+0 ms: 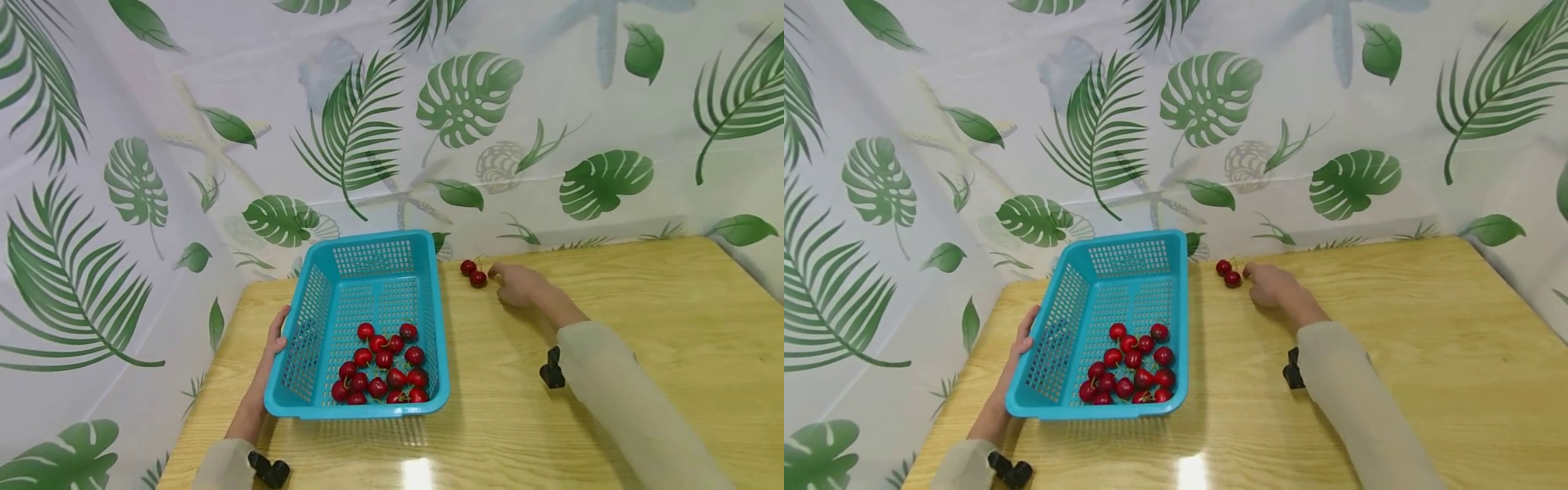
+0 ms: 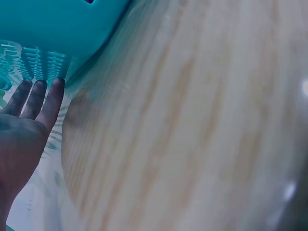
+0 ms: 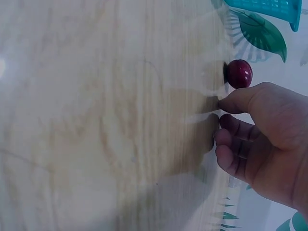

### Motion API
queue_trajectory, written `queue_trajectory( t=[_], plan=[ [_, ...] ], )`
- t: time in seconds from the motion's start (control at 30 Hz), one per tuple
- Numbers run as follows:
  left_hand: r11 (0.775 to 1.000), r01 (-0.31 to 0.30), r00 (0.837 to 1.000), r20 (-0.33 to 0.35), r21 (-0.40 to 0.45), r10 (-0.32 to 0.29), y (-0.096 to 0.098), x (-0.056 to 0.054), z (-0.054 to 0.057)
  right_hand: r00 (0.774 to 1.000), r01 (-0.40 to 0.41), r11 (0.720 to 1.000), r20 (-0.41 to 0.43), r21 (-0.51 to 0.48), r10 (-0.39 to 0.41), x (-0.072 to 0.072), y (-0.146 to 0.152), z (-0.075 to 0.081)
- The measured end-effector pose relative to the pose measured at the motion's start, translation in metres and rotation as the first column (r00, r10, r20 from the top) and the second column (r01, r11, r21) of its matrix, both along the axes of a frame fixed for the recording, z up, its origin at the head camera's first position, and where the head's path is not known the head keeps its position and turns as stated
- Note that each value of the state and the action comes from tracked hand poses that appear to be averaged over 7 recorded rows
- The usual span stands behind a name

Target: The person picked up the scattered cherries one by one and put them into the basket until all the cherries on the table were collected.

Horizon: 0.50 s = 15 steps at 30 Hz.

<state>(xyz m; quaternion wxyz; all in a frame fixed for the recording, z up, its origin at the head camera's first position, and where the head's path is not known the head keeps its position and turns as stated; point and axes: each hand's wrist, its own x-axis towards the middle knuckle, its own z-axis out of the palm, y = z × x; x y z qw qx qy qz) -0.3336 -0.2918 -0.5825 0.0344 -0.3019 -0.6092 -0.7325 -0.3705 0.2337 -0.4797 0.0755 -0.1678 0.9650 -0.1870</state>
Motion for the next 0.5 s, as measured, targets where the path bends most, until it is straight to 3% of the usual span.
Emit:
queue_trajectory(
  t=[0.07,0.1,0.2,0.3,0.37,0.4,0.5],
  plan=[
    [0.999,0.028,0.999,-0.030,0.030,-0.027,-0.003,-0.004,-0.003,1.000,0.005,1.000,-0.003,-0.027,-0.005,0.000,-0.003,-0.002],
    [0.999,0.032,0.999,-0.021,0.033,-0.031,-0.001,-0.001,-0.001,1.000,0.007,0.999,-0.008,-0.035,-0.007,-0.001,-0.005,-0.003],
    [1.000,-0.018,0.999,0.037,-0.021,0.019,0.013,0.022,0.024,1.000,0.014,0.999,-0.024,-0.033,-0.015,-0.003,-0.009,-0.007],
    [0.997,-0.055,0.997,0.048,-0.056,0.058,0.028,0.041,0.047,0.999,0.022,1.000,-0.045,-0.004,-0.022,-0.006,-0.012,-0.009],
    [0.998,-0.054,0.998,0.032,-0.046,0.055,0.032,0.044,0.052,0.999,0.028,0.999,-0.046,0.016,-0.027,-0.008,-0.013,-0.009],
    [0.998,-0.049,0.998,0.031,-0.043,0.051,0.032,0.043,0.052,0.998,0.028,0.999,-0.048,0.027,-0.027,-0.008,-0.013,-0.008],
    [1.000,0.017,1.000,-0.001,0.001,-0.017,0.019,0.023,0.030,0.999,0.035,0.998,-0.043,0.056,-0.033,-0.009,-0.013,-0.008]
  ],
)
